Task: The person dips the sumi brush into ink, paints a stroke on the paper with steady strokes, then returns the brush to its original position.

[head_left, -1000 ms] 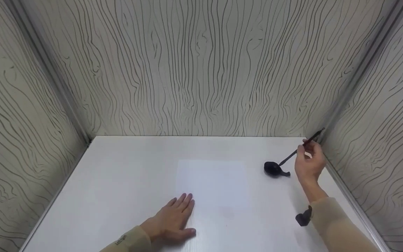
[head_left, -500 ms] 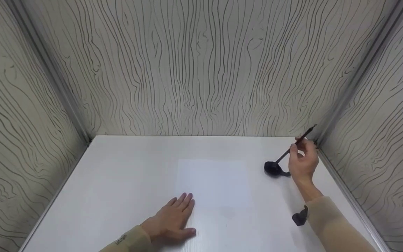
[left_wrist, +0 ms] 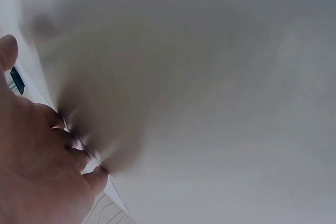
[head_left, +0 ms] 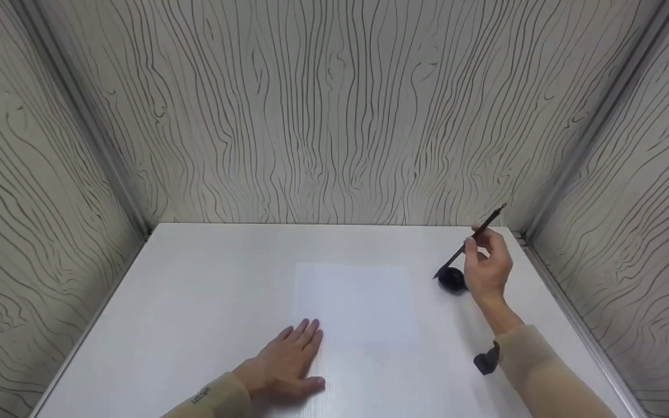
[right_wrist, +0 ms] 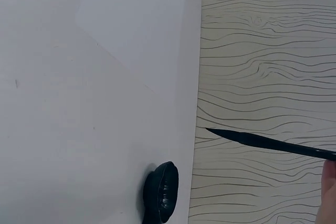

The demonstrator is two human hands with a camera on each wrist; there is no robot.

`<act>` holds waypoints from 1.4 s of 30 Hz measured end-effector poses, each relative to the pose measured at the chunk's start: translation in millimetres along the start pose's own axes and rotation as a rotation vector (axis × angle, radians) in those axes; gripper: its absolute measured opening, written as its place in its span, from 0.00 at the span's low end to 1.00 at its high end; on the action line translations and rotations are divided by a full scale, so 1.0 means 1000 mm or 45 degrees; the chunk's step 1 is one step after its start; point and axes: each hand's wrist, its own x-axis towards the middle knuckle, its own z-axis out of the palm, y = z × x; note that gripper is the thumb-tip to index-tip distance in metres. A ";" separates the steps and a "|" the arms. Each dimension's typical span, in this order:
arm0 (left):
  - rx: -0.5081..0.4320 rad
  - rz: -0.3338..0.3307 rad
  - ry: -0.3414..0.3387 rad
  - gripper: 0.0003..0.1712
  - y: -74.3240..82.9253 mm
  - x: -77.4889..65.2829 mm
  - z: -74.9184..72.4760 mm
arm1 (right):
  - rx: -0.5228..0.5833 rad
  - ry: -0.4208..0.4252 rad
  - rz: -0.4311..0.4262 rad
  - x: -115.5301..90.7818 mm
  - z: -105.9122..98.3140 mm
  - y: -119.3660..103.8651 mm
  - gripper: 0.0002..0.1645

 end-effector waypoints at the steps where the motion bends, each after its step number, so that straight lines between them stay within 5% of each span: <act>1: -0.001 0.003 0.001 0.62 0.000 0.000 0.000 | 0.003 -0.006 0.004 -0.001 0.002 -0.007 0.14; 42: 0.012 -0.001 0.006 0.62 0.002 0.000 -0.002 | 0.217 -0.252 0.021 -0.024 0.061 -0.042 0.13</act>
